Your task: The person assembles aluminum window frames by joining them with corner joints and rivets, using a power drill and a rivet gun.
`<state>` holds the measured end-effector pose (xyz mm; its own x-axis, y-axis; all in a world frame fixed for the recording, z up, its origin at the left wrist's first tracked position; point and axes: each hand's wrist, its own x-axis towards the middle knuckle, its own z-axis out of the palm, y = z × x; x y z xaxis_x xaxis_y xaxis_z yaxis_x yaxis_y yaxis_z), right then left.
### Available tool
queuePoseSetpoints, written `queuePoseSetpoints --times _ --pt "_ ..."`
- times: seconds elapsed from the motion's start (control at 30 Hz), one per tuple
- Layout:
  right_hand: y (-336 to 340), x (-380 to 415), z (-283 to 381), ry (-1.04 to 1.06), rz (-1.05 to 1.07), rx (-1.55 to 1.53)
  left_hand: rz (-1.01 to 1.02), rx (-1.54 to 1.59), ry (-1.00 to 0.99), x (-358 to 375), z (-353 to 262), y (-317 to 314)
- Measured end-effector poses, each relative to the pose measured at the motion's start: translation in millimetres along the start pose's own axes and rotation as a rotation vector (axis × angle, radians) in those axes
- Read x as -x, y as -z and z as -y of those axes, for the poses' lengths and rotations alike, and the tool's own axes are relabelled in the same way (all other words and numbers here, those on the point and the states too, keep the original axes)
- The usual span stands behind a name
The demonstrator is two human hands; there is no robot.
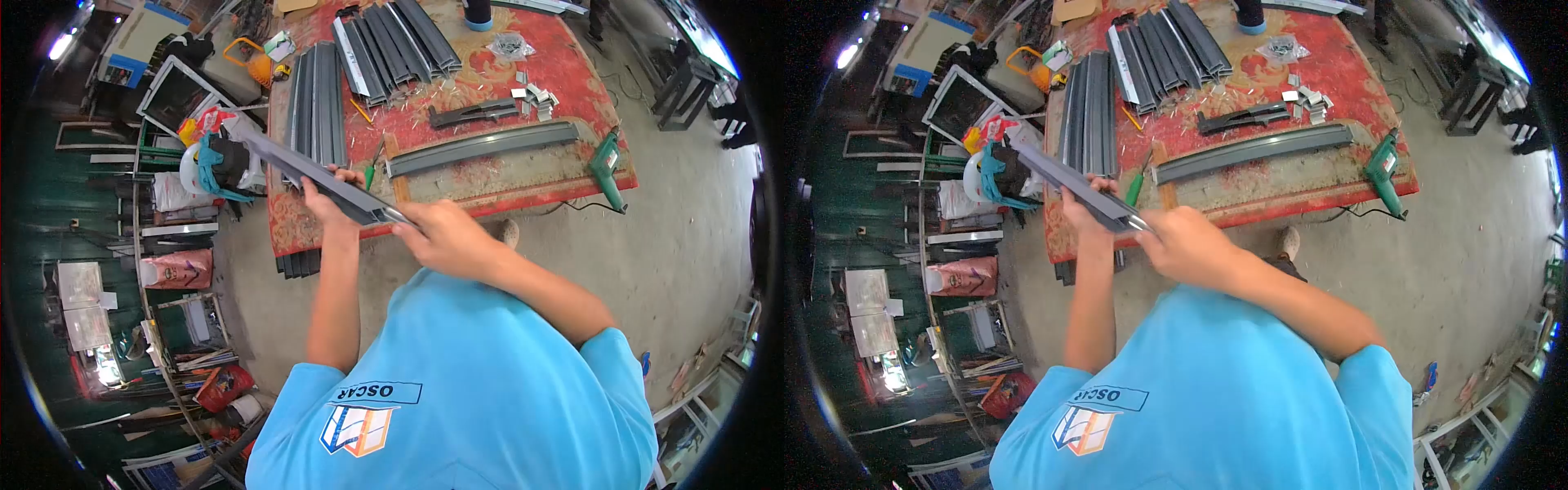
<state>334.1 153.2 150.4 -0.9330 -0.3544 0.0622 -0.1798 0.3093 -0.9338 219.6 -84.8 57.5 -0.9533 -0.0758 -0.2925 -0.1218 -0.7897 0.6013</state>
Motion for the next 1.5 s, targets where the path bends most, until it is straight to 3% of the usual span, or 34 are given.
queuePoseSetpoints --times 0.07,0.27,0.37,0.53,0.6,0.7,0.93,1.03,1.1,1.17,1.23,1.27,1.3,1.37,1.43,1.5 --pt "-13.8 -6.0 -5.7 -0.024 0.007 -0.039 0.028 0.080 0.029 -5.7 -7.3 4.3" --pt "27.3 41.0 23.2 0.086 0.021 0.014 0.058 0.203 -0.038 -27.1 -76.5 22.0" --pt "-1.4 30.2 17.2 0.194 -0.007 0.053 0.211 0.187 0.013 -19.6 -70.3 16.5" --pt "-10.4 27.4 22.3 0.035 0.115 0.153 0.418 0.282 0.124 -18.2 -65.4 14.6" --pt "-14.4 34.6 18.7 0.165 -0.017 0.158 0.341 0.280 0.111 -15.3 -65.5 11.8" --pt "-13.0 30.7 20.2 0.073 0.052 0.160 0.273 0.255 0.103 -9.2 -60.8 9.3" --pt "-34.4 8.3 1.2 0.151 -0.025 0.096 0.182 0.090 0.018 0.1 -31.3 -10.1" --pt "4.4 29.0 4.7 0.111 0.109 0.152 0.200 0.153 0.006 -14.0 -57.9 1.3" --pt "33.6 40.9 -4.7 0.219 0.263 0.058 0.226 0.185 0.010 -19.5 -80.5 13.3" --pt "43.8 50.8 -16.7 0.154 0.240 0.068 0.127 -0.175 -0.284 -11.7 -89.7 14.4" --pt "49.0 65.0 -30.7 0.048 0.172 0.107 0.108 -0.262 -0.324 1.1 -95.8 16.7" --pt "46.8 68.7 -38.9 0.061 0.127 -0.020 0.125 -0.203 -0.288 11.3 -99.0 12.1" --pt "48.3 73.9 -41.3 0.078 0.065 -0.140 0.090 -0.386 -0.356 18.7 -99.0 7.0" --pt "48.9 77.3 -27.5 0.071 -0.012 -0.329 0.295 -0.426 -0.292 16.0 -108.7 9.1" --pt "44.8 69.8 -24.2 0.015 -0.035 -0.243 0.404 -0.396 -0.207 -0.9 -118.6 17.0" --pt "48.6 61.0 -11.7 -0.065 -0.054 -0.047 0.176 -0.564 -0.339 -9.7 -103.7 9.1"
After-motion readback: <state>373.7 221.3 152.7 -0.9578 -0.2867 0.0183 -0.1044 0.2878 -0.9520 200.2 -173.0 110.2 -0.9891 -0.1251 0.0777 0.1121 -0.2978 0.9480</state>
